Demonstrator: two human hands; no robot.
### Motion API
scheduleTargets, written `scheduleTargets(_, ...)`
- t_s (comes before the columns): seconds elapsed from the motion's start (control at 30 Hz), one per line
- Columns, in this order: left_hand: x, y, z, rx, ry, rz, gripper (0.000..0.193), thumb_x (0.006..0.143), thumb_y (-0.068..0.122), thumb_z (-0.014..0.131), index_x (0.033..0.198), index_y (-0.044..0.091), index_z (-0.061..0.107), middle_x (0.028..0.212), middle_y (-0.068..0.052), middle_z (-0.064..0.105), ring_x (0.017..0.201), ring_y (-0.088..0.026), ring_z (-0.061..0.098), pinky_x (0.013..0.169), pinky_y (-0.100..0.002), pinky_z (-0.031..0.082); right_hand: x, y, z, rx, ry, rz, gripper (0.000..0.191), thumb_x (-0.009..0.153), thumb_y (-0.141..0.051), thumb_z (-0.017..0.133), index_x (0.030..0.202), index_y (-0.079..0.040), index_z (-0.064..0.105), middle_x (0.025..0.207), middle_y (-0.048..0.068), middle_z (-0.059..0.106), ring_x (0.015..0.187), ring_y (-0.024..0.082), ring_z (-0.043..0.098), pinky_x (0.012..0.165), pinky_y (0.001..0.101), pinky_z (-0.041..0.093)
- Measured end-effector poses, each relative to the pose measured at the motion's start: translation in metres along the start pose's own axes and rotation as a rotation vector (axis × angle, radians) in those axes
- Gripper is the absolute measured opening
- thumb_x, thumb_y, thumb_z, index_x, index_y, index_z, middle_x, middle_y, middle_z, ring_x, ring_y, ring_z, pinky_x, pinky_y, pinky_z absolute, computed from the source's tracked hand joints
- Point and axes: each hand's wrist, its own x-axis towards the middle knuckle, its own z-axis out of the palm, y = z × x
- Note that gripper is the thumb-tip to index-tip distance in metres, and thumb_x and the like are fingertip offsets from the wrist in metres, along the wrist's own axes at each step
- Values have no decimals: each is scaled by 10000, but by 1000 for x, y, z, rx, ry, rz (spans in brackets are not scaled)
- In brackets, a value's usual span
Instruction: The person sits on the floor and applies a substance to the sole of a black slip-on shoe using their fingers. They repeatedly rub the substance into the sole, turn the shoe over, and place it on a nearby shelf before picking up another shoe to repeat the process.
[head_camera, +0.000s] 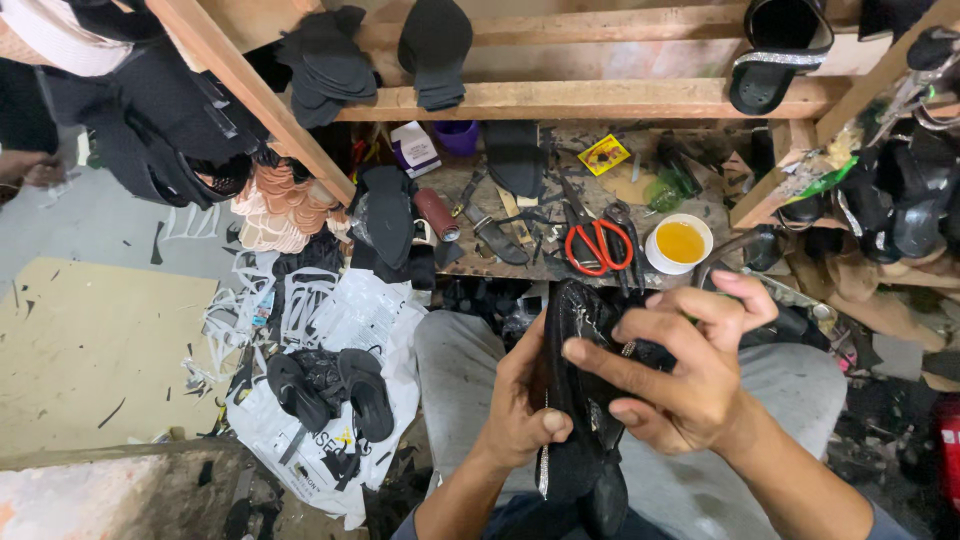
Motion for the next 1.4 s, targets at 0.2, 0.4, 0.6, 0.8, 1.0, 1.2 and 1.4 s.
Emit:
scheduleTargets(0.2, 1, 4, 4, 11, -11, -23, 1213, 777, 573, 873, 1620, -65, 280, 1529, -115, 496, 1434, -205, 489, 1245, -342, 365, 3, 3, 1, -55, -23, 89, 500, 1006, -522, 474, 1197, -199, 805, 1028, 40, 594, 1051, 312, 471, 1064, 550, 207)
scheduleTargets(0.4, 5, 7, 1, -7, -4, -11, 1177, 787, 606, 854, 1591, -77, 333, 1486, -126, 534, 1391, -217, 522, 1229, -354, 387, 0, -2, -4, 125, -43, -88, 410, 958, -535, 508, 1105, -291, 803, 993, -46, 579, 1002, 243, 462, 1049, 525, 238)
scheduleTargets(0.6, 5, -4, -13, -65, 12, -41, 1163, 753, 619, 860, 1577, -40, 369, 1458, -115, 558, 1357, -221, 552, 1193, -363, 417, 19, -13, -10, 103, -62, 17, 401, 955, -494, 535, 1085, -233, 811, 1041, 13, 569, 1082, 290, 455, 1072, 556, 238)
scheduleTargets(0.8, 11, -28, -42, -271, -53, -63, 1198, 693, 572, 928, 1575, -23, 379, 1412, -139, 562, 1297, -247, 586, 1125, -390, 485, 21, -32, -36, 271, -116, 142, 426, 1002, -484, 439, 1002, -234, 783, 1072, 71, 613, 1147, 309, 454, 1109, 572, 204)
scheduleTargets(1.0, 4, -25, -44, -633, -183, -162, 1117, 740, 641, 848, 1524, -16, 398, 1430, -241, 577, 1186, -384, 663, 1015, -474, 572, -19, 43, -17, 465, 390, 468, 360, 1145, -300, 517, 1281, -6, 676, 1109, 93, 589, 1009, 152, 552, 962, 269, 443)
scheduleTargets(1.2, 8, -16, -41, -884, 200, -245, 1035, 893, 699, 685, 1557, -46, 411, 1452, -293, 532, 1229, -405, 605, 1048, -477, 542, -93, 163, 65, 81, -124, 864, 623, 918, -149, 708, 1495, -13, 516, 1023, 143, 640, 893, 253, 606, 784, 385, 517)
scheduleTargets(1.4, -16, -37, -49, -1148, 502, -287, 948, 817, 645, 702, 1443, -33, 481, 1411, -243, 566, 1339, -379, 529, 1120, -448, 473, -136, 176, 101, -375, -361, 742, 583, 863, -359, 728, 1372, -91, 634, 1216, 217, 550, 1166, 407, 487, 925, 522, 416)
